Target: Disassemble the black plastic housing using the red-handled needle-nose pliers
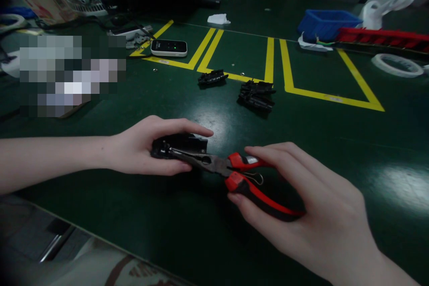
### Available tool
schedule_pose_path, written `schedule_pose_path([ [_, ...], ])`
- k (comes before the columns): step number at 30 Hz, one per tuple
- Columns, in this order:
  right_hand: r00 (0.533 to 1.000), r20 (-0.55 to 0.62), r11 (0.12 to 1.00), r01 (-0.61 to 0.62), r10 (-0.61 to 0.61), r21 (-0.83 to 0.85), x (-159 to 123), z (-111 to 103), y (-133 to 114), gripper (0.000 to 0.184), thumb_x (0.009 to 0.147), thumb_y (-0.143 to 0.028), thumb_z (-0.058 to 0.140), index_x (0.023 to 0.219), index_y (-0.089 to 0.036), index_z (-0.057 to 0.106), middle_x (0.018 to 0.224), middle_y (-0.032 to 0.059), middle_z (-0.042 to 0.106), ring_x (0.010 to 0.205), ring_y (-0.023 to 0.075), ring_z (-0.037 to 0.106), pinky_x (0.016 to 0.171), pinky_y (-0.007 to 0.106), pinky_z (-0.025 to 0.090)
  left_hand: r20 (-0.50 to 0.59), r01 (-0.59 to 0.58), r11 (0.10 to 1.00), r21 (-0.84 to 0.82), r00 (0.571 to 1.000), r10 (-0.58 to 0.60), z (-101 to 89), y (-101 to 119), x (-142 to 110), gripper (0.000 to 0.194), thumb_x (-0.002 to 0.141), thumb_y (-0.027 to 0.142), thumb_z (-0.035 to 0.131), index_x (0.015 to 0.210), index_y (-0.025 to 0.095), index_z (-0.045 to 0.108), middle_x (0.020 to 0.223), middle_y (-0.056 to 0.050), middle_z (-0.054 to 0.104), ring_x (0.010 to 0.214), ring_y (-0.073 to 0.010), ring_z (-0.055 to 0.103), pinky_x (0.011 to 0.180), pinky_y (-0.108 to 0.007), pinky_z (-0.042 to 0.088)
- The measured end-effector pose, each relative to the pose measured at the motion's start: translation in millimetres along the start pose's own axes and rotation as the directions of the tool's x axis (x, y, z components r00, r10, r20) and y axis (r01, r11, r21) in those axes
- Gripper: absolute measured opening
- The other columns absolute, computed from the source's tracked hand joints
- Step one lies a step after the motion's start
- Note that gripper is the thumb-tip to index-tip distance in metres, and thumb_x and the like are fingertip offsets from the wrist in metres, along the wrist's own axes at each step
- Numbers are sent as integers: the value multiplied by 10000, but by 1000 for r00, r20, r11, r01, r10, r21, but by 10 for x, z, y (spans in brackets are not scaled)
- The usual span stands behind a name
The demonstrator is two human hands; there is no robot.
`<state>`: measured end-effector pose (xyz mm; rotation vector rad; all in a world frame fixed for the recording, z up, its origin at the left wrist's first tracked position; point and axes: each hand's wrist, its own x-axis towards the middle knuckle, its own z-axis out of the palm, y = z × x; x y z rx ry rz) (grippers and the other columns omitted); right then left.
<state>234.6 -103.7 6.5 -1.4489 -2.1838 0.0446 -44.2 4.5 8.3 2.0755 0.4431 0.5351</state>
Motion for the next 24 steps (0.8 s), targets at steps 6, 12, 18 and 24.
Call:
schedule_pose_path([
  [6,998,-1,997,60,-60,-43,-3,-3,38,414,911,-545,686,1232,-287,645,1121,40,731,888,230,726,808,377,610,18,12,1000,-2,1000,-12,-3,13,1,423,926,261,740,1319,150,628,1075,-48,808,877,-156,762,762,-237,559],
  [12,998,-32,995,53,-56,-82,-36,-21,-9,378,933,-539,658,1221,-295,634,1128,44,722,929,251,719,826,406,604,21,-5,1000,26,1000,4,1,-2,8,421,928,254,732,1306,90,646,1009,-60,796,885,-158,755,750,-226,541],
  [18,992,-17,985,121,-124,-126,-12,-25,31,394,921,-513,664,1234,-277,633,1101,49,731,904,244,738,769,380,604,155,36,999,40,987,-42,-21,-23,-2,556,946,299,721,1437,131,521,1080,-81,786,882,-188,758,726,-264,538],
  [24,993,8,991,114,-114,-67,4,-56,95,381,898,-558,676,1201,-327,648,1074,16,749,813,229,742,679,376,599,249,-6,999,44,969,-6,-68,-64,-9,723,971,308,678,1598,204,335,972,-39,777,709,-171,717,616,-249,498],
])
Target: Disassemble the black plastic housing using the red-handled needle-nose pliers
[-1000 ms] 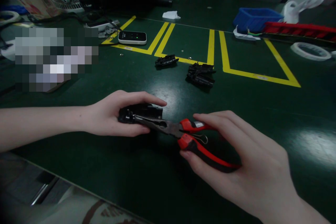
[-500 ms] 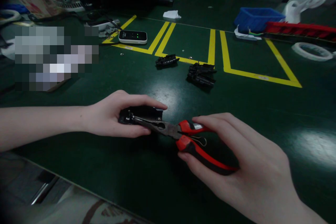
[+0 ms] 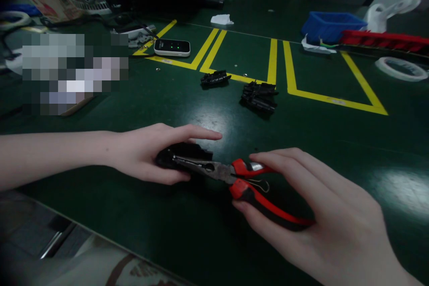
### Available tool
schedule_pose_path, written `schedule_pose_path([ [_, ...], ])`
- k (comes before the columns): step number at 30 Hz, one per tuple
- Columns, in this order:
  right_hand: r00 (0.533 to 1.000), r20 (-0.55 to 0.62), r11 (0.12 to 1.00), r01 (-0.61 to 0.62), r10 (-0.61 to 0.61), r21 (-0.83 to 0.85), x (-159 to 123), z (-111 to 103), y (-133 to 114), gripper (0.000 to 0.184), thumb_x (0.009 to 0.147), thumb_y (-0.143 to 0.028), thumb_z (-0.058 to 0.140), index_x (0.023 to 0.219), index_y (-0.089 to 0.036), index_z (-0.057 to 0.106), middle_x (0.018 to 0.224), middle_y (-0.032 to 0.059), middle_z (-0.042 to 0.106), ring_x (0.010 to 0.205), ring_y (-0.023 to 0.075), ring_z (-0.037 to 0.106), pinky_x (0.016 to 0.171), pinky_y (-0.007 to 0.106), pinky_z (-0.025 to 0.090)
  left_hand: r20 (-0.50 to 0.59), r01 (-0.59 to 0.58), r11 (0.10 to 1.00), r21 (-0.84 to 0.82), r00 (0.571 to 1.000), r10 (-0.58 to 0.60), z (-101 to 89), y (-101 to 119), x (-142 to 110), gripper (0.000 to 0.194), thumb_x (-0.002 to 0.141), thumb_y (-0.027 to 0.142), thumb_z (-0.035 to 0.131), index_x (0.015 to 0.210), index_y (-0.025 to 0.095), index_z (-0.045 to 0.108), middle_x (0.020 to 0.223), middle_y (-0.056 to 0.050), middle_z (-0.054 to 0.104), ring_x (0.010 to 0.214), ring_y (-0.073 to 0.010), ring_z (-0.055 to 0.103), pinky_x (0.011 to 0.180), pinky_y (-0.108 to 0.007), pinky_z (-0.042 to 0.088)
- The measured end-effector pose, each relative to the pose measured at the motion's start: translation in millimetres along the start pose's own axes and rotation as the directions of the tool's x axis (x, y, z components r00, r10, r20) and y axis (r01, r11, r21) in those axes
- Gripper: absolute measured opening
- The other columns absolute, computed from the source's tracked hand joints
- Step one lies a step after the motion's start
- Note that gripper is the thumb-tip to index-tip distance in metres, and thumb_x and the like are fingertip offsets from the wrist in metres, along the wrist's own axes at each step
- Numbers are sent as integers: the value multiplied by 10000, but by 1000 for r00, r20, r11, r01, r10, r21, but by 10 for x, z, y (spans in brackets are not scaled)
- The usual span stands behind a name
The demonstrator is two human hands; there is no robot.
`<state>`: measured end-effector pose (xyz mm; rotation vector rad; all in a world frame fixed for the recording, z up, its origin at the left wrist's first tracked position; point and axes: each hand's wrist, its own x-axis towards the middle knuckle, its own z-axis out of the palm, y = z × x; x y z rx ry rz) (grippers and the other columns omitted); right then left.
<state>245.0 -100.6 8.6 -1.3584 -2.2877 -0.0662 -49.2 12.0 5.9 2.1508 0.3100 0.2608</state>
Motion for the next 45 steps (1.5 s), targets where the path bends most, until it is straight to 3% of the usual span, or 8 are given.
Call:
schedule_pose_path([
  [6,999,24,1000,25,-25,-4,-20,-8,30,388,897,-560,678,1203,-325,648,1070,19,743,806,218,738,656,360,599,-4,-17,991,130,1000,18,-4,-9,13,580,980,399,674,1496,173,533,1091,-99,803,897,-219,769,715,-262,522],
  [18,998,-27,987,45,-50,-154,-106,-22,-2,504,877,-512,656,1327,-291,608,1142,86,737,892,316,754,652,470,597,-193,91,937,338,981,-26,33,0,-22,522,976,414,631,1427,154,587,1000,-50,818,769,-179,738,660,-252,461],
  [27,997,12,997,-71,71,-14,-21,18,-38,364,905,-569,641,1192,-344,637,1022,27,759,718,248,731,433,366,508,-237,83,932,353,971,3,59,19,-8,529,972,454,656,1401,152,583,1027,-46,815,781,-189,741,646,-258,440],
  [34,985,142,976,-128,104,177,78,31,-5,335,907,-614,656,1142,-377,656,851,-37,780,557,204,702,380,283,510,-230,86,893,441,973,20,73,23,-5,485,965,450,649,1348,153,627,931,-45,806,666,-176,687,605,-264,385],
  [38,964,195,950,-224,182,217,98,37,-28,403,889,-681,649,1119,-351,680,890,-5,789,629,215,737,471,292,573,-238,88,891,445,971,23,67,-1,-20,468,970,437,639,1358,175,617,936,-33,796,688,-171,692,616,-257,389],
  [41,935,264,936,-292,237,195,65,46,-9,552,873,-720,643,1280,-348,647,1064,38,788,795,249,769,603,341,628,-207,90,884,458,978,7,62,-13,-31,471,970,397,635,1392,194,589,1014,-38,799,752,-172,713,651,-254,411],
  [45,947,279,959,-216,159,185,37,58,35,596,885,-633,676,1413,-370,589,1210,64,743,939,287,766,685,386,641,-205,96,887,453,979,-1,64,-13,-24,477,949,383,655,1379,187,594,991,-36,798,750,-178,717,653,-259,415],
])
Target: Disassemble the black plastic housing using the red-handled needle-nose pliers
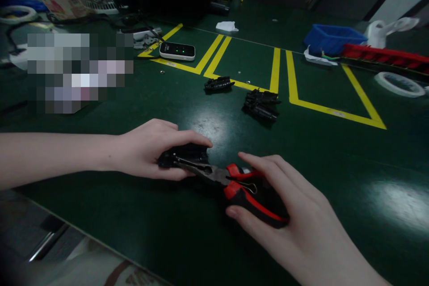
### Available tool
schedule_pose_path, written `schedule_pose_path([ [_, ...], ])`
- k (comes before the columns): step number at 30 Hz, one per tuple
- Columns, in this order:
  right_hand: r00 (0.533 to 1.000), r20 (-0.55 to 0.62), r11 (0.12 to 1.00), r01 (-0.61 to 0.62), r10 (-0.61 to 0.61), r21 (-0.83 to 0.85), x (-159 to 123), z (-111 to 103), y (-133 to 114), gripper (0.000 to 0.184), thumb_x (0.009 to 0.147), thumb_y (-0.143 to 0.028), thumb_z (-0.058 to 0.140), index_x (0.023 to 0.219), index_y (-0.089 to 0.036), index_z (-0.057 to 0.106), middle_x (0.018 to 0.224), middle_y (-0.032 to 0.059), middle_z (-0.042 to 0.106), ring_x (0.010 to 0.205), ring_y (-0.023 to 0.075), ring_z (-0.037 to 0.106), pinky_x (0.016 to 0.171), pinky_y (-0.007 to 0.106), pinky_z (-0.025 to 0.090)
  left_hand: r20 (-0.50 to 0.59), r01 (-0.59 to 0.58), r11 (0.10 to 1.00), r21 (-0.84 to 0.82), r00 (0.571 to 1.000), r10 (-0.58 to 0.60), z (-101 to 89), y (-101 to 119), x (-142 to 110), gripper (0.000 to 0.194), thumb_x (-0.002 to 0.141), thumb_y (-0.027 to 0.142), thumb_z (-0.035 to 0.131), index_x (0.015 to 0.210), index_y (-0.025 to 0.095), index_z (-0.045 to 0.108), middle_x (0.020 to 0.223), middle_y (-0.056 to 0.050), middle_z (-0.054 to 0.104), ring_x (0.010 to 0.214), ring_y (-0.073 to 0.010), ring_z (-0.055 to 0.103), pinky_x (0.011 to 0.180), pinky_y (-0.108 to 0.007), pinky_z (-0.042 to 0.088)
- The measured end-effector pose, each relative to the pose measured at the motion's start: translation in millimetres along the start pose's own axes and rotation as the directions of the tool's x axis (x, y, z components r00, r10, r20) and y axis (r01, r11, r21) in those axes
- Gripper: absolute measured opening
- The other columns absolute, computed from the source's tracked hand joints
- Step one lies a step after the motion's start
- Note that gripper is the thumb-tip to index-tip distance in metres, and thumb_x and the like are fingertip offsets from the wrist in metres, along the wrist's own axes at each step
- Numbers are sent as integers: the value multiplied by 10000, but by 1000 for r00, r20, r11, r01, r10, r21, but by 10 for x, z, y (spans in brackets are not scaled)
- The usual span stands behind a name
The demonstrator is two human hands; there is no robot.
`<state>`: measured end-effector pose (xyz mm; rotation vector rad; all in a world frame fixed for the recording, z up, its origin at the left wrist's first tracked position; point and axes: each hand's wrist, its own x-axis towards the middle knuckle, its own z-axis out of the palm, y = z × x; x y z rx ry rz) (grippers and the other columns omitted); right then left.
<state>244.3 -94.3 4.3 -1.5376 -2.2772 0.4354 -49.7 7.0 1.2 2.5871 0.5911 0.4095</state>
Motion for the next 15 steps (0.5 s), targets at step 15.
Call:
schedule_pose_path([
  [15,967,-164,951,145,-194,-273,5,-12,12,448,906,-466,648,1303,-289,544,1194,94,658,1036,305,672,775,458,568,18,40,952,-302,999,-37,-47,-1,42,464,958,367,693,1361,156,600,1136,-66,789,883,-188,748,720,-263,505],
])
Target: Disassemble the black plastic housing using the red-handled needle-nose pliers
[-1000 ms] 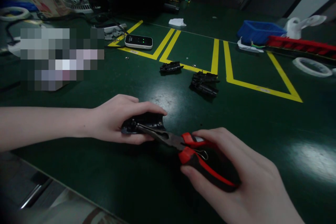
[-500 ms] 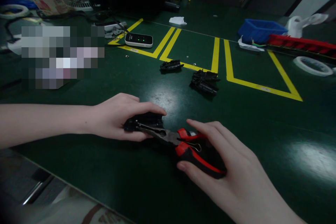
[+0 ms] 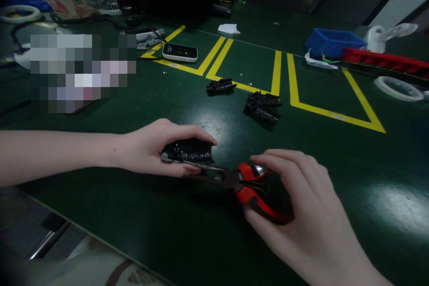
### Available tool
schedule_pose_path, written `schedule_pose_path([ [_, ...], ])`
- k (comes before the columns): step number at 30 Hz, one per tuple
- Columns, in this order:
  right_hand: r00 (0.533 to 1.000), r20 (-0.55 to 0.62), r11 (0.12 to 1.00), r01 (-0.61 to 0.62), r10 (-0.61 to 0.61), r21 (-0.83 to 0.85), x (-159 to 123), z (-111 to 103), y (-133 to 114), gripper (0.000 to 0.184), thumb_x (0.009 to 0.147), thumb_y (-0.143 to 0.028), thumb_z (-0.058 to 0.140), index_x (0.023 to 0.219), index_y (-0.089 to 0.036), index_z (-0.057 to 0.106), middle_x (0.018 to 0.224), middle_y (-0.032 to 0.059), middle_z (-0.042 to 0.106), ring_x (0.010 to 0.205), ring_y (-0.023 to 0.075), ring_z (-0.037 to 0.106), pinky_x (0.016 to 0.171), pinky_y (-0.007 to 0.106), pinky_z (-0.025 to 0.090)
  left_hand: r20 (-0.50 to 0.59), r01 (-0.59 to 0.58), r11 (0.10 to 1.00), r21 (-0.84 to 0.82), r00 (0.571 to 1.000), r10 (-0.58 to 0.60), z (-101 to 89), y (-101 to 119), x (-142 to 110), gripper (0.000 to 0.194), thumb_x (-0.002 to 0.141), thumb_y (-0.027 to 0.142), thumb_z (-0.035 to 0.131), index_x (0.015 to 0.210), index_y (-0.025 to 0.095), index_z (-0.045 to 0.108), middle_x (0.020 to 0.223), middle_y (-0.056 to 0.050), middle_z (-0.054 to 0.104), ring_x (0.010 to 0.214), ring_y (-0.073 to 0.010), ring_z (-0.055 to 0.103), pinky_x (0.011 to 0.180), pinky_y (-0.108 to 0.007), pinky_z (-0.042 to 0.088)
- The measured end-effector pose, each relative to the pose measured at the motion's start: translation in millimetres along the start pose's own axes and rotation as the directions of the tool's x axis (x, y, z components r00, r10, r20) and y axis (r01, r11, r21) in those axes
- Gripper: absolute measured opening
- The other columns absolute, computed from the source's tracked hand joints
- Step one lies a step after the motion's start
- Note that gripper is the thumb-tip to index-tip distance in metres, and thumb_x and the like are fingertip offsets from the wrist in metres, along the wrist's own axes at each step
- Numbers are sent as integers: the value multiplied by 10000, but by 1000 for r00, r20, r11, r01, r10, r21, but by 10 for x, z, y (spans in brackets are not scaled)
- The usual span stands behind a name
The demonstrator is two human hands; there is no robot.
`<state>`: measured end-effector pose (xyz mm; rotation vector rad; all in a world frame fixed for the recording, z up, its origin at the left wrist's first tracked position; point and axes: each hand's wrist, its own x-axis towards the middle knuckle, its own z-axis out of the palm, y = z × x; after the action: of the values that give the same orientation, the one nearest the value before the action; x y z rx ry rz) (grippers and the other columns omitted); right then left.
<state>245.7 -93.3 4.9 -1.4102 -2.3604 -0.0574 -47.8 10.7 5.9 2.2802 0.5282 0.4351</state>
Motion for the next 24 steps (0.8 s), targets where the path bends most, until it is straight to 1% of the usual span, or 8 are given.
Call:
schedule_pose_path([
  [4,987,-134,996,-91,89,-9,-2,-48,16,399,909,-371,667,1275,-258,557,1193,124,651,1077,329,652,858,504,551,61,-87,983,-163,993,98,-21,-11,14,486,954,350,736,1365,130,599,1185,-91,774,938,-184,751,762,-256,546],
  [7,978,-195,997,-76,76,11,-14,-60,57,401,886,-389,711,1242,-258,581,1166,126,658,1026,331,666,806,508,564,122,-118,959,-257,981,153,-18,-12,21,474,922,300,786,1342,158,619,1222,-87,775,1012,-193,753,815,-252,561],
  [10,977,-207,999,-54,55,9,-33,-69,64,405,885,-411,728,1245,-277,602,1152,114,680,978,322,686,755,500,576,120,-121,949,-290,980,162,-8,-2,24,449,900,269,811,1306,176,643,1217,-71,783,1007,-184,752,815,-235,562],
  [12,975,-220,999,-36,33,-11,-33,-78,44,393,890,-393,739,1249,-294,612,1143,101,697,970,315,696,768,500,581,108,-134,948,-288,979,172,-3,3,23,450,902,274,810,1303,150,647,1185,-78,790,973,-178,751,793,-230,558],
  [15,973,-230,997,-8,-10,-77,10,-79,38,398,909,-374,734,1276,-285,610,1183,107,701,1039,325,700,849,515,592,110,-138,951,-275,979,174,-1,1,23,485,918,305,792,1327,93,642,1119,-101,794,919,-183,749,753,-240,552],
  [17,976,-208,992,46,-69,-117,73,-53,72,381,940,-365,692,1295,-261,602,1229,118,696,1112,331,694,919,517,592,115,-124,952,-281,980,161,0,-4,26,505,924,328,784,1339,79,641,1089,-107,794,888,-183,743,730,-241,547],
  [20,969,-181,981,145,-168,-132,196,34,152,366,975,-327,625,1328,-236,585,1268,121,690,1184,327,685,978,499,585,105,-93,950,-297,986,129,3,-10,38,481,906,343,800,1293,89,670,981,-72,787,784,-151,714,661,-212,523],
  [24,965,-174,981,187,-194,-60,301,167,217,380,994,-384,589,1345,-241,566,1253,123,683,1142,331,699,914,508,610,76,-74,945,-319,992,103,9,-13,64,425,865,332,836,1184,86,702,814,-9,725,665,-109,651,573,-174,474],
])
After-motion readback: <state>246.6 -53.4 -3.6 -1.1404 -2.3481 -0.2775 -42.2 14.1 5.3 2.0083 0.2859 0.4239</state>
